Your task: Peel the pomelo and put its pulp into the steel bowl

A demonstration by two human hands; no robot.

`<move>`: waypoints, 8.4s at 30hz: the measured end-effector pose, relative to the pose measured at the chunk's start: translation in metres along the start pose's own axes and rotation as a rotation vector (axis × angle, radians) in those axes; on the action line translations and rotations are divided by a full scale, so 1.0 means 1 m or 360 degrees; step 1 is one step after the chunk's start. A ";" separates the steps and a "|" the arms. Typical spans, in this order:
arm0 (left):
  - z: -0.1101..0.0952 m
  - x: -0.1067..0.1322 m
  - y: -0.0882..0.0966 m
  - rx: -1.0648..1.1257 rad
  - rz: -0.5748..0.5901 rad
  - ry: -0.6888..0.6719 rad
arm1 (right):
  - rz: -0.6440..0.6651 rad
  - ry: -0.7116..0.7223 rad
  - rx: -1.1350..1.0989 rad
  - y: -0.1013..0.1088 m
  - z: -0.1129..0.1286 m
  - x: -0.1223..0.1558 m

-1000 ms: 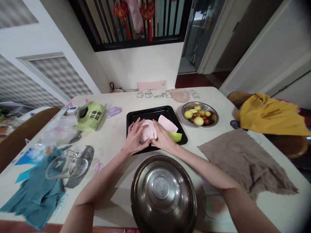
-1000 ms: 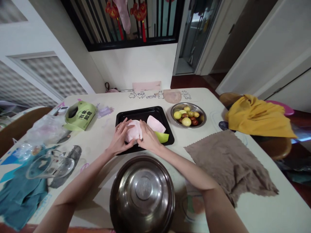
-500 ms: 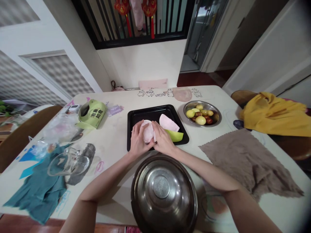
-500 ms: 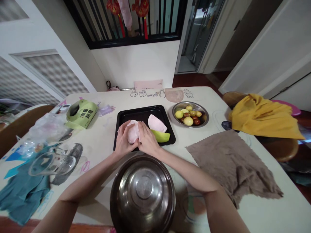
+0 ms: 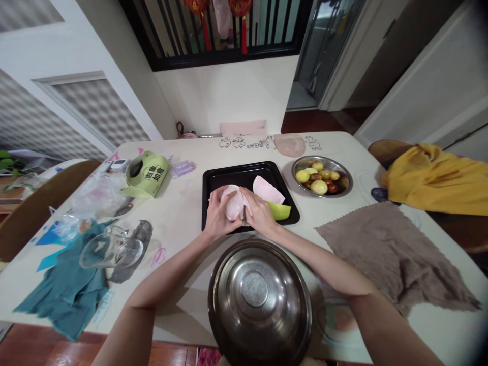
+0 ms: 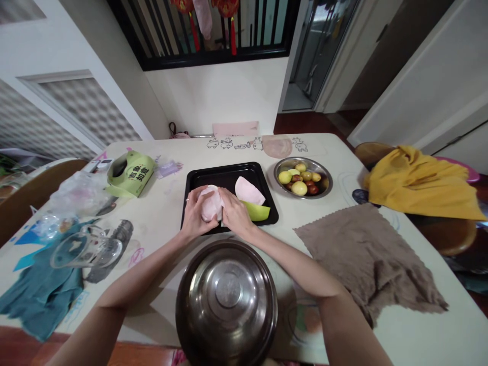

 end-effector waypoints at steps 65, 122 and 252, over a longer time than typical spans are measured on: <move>0.002 0.000 0.012 -0.0110 0.0360 -0.0008 | 0.0643 -0.0680 0.0610 0.047 0.030 -0.012; 0.052 -0.014 0.026 0.0548 0.0496 -0.0617 | 0.0367 0.0264 0.0584 0.043 -0.029 -0.005; 0.017 0.008 0.005 0.0359 0.0391 -0.0235 | 0.0379 -0.0144 0.0160 0.029 0.017 0.005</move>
Point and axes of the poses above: each hand's wrist, its own x-axis away from the middle knuckle, its own y-axis out of the back of the hand, z = x × y, the point moved 1 cm from there along -x, towards the middle knuckle, and after that the axes turned 14 degrees about z, right-handed, at the moved point
